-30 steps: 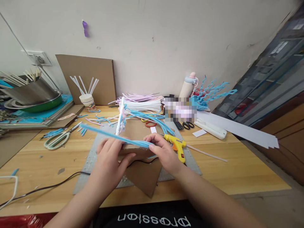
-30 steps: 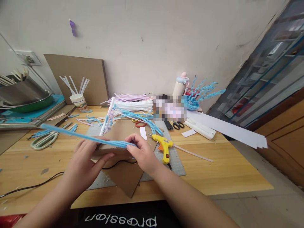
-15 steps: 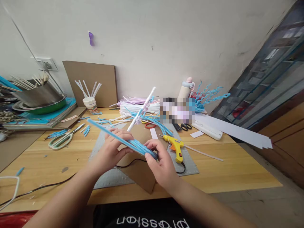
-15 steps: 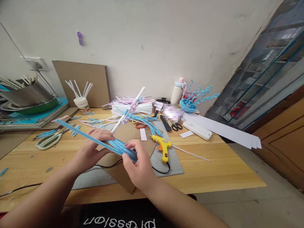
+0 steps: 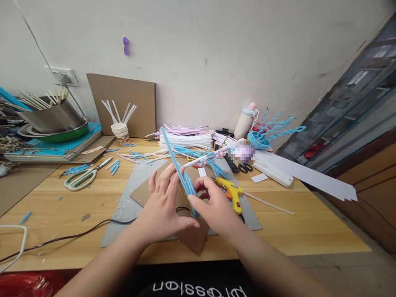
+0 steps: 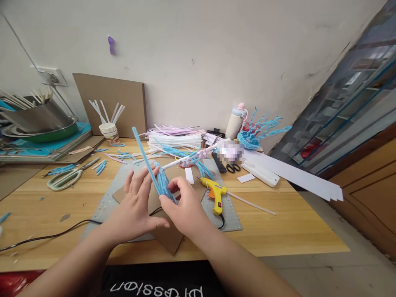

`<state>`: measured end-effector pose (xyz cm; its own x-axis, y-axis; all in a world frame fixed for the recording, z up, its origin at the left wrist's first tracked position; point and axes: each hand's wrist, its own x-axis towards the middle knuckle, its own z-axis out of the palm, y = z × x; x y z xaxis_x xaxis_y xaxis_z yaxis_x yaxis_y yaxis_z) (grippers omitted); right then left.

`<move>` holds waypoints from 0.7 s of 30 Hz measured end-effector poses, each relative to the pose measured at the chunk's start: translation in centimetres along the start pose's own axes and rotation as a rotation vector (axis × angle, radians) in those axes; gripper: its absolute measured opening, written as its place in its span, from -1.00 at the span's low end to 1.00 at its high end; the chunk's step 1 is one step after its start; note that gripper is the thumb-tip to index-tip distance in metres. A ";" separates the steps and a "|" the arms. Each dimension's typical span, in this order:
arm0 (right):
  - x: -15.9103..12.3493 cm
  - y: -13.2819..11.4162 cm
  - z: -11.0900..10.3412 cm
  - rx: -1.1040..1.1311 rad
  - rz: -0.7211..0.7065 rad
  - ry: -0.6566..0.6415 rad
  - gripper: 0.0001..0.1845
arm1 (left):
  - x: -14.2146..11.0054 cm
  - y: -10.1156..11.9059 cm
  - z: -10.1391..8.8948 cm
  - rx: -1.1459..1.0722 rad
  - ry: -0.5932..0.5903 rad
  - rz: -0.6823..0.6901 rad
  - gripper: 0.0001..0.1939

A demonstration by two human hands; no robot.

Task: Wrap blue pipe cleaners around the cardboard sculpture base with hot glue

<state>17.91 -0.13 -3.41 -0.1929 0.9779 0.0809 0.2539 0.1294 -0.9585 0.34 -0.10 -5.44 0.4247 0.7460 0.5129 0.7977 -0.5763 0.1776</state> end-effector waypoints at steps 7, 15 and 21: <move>1.4 -0.7 -1.1 0.028 0.030 -0.126 -0.83 | 0.2 0.3 0.8 0.005 -0.013 -0.034 0.36; 1.5 -1.1 -1.3 0.037 0.026 -0.173 -0.83 | 0.2 0.3 0.4 -0.009 0.018 -0.063 0.11; 1.2 -0.8 -1.3 0.064 0.045 -0.208 -0.82 | 0.0 0.5 0.2 -0.102 0.010 -0.091 -0.04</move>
<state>18.77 1.12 -2.22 -0.3757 0.9266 -0.0146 0.2077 0.0689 -0.9758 0.78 -0.30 -5.48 0.3485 0.7936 0.4988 0.7847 -0.5381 0.3078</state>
